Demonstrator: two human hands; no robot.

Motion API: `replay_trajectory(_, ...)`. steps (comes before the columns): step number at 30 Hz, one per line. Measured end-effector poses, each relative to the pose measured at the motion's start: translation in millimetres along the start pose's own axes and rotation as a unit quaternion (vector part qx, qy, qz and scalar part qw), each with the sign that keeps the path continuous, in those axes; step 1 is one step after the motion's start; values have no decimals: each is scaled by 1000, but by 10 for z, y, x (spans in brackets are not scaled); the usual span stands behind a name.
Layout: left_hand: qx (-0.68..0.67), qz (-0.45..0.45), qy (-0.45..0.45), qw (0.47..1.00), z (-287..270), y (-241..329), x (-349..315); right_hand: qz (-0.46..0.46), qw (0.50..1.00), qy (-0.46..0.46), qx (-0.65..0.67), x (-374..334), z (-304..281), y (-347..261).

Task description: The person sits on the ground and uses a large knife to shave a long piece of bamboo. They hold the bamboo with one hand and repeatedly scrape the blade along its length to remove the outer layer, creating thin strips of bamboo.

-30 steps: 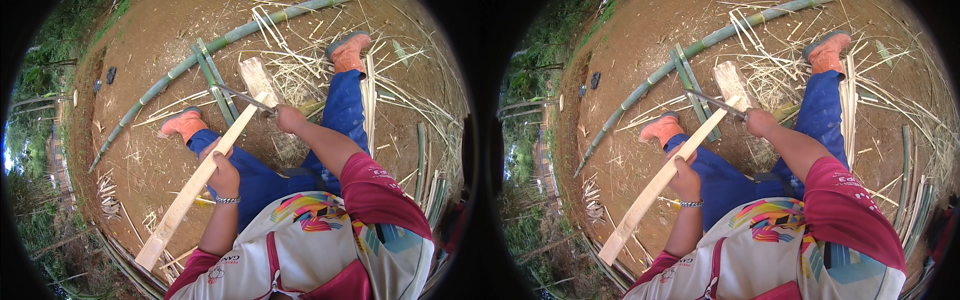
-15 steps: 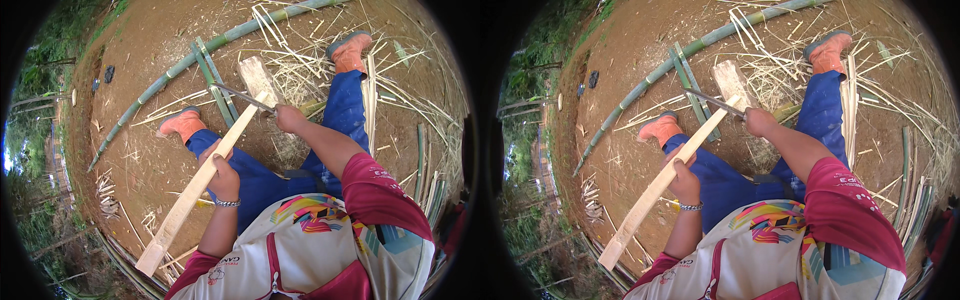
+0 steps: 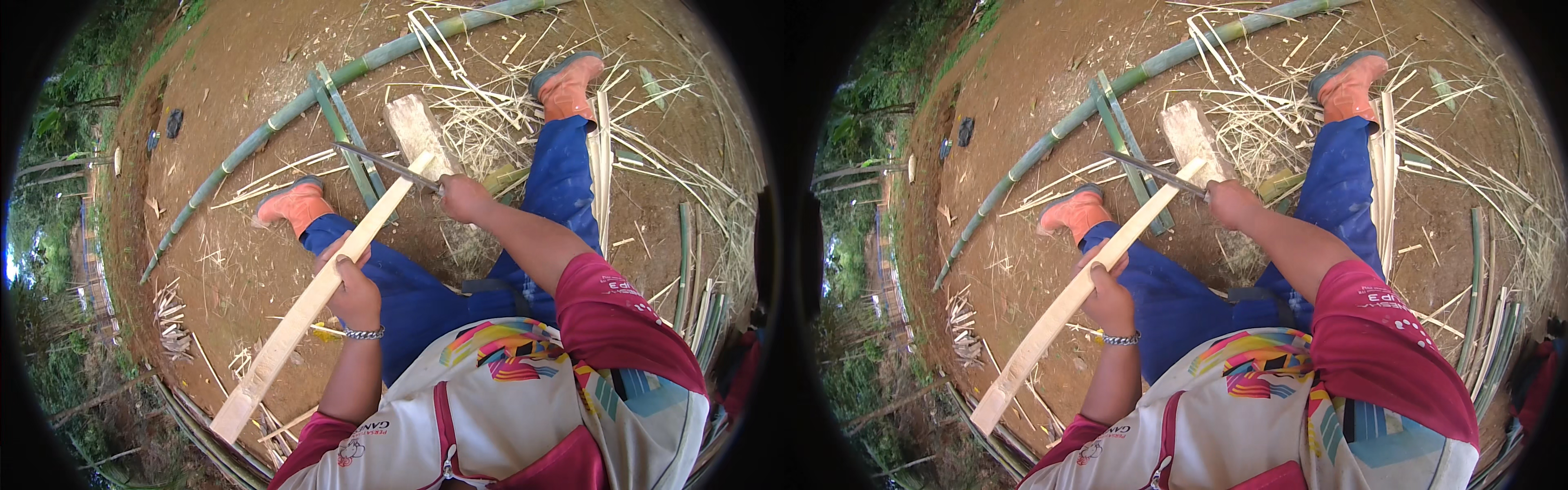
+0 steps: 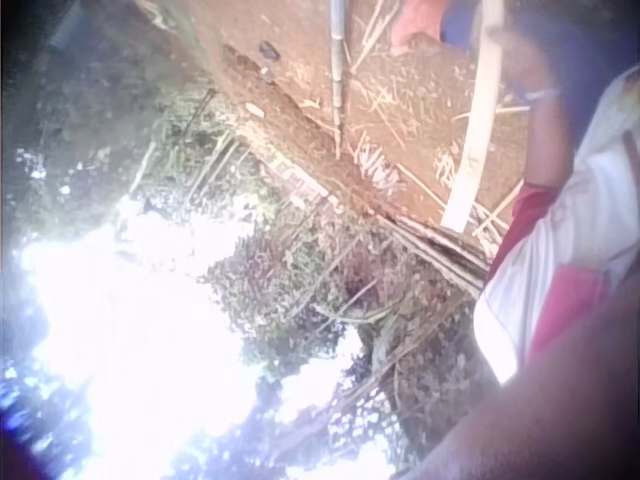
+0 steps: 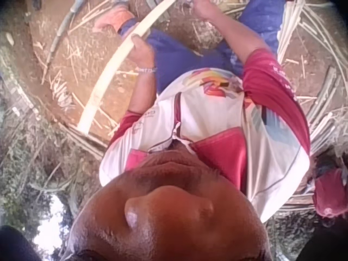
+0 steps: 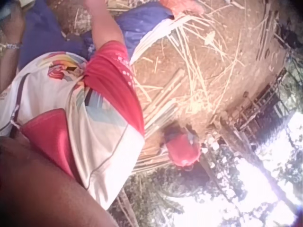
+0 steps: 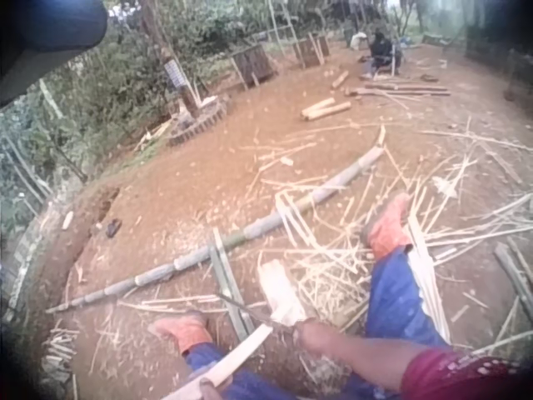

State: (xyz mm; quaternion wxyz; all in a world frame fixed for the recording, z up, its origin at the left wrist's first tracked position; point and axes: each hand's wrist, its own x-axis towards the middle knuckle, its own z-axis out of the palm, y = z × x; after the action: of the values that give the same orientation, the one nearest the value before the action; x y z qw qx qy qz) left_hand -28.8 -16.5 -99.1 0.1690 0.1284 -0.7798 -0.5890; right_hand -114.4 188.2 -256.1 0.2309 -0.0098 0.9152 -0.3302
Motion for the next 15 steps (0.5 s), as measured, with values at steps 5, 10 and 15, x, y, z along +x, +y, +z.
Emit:
replay_trajectory(5, 2, 7, -10, 1000, 8, 28, -35, -15, 1000, 9, -26, -20, 9, -1)
replay_trajectory(10, -1, 12, -5, 1000, 25, -5, -18, -34, 999, 15, -25, -52, 70, 16)
replay_trajectory(15, -2, 11, -3, 1000, 33, -4, -48, -29, 999, 14, -26, -68, 19, -21)
